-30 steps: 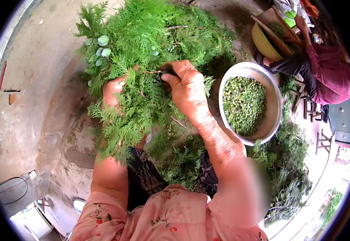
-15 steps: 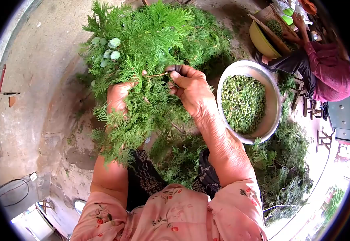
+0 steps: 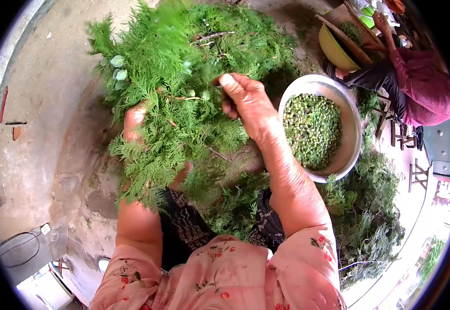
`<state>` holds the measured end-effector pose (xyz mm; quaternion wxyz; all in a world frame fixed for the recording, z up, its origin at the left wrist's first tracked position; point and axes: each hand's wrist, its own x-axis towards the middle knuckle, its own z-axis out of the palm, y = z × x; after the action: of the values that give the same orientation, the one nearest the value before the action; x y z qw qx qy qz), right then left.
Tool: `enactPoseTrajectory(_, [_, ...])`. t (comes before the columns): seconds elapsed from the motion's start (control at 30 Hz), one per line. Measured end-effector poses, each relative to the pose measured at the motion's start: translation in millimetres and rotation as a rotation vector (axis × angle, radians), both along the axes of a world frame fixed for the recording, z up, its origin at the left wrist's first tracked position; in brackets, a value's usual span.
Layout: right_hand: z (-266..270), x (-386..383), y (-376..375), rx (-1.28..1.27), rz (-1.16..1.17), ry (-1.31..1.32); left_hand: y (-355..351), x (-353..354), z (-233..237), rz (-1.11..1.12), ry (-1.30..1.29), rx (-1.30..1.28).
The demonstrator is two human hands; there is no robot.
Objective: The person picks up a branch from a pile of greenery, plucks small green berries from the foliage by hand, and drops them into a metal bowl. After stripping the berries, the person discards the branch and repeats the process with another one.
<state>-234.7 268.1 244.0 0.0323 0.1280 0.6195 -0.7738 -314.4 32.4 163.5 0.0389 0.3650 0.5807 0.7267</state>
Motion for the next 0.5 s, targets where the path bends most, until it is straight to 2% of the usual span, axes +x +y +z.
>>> enactPoseTrajectory(0.07, [1,2,-7,0.173,0.036,-0.061,6,13,55,-0.110,-1.199,0.117])
enactPoseTrajectory(0.1, [-4,0,-8,0.133,0.065,-0.087,5,10,27,-0.035,-0.965,0.052])
enactPoseTrajectory(0.13, [-5,1,-8,0.060,0.122,-0.112,9,12,39,-0.037,-0.967,0.049])
enactPoseTrajectory(0.2, [0,3,-17,0.152,0.107,0.044,22,21,75,-0.017,-1.353,0.153])
enactPoseTrajectory(0.27, [-10,-1,-16,0.170,0.088,-0.006,23,22,70,-0.007,-1.358,0.170])
enactPoseTrajectory(0.33, [-13,-2,-18,0.005,-0.213,-0.193,15,18,54,-0.216,-1.208,0.098])
enactPoseTrajectory(0.37, [-5,0,-16,-0.158,-0.204,-0.236,25,29,61,0.174,-0.701,-0.341])
enactPoseTrajectory(0.4, [-6,0,-15,-0.158,-0.203,-0.236,26,19,33,0.187,-1.016,-0.094])
enactPoseTrajectory(0.47, [-6,0,-16,-0.318,-0.347,-0.294,57,43,94,0.422,-1.039,-0.296])
enactPoseTrajectory(0.5, [0,1,-15,-0.303,-0.375,-0.329,44,28,52,0.013,-1.341,0.045])
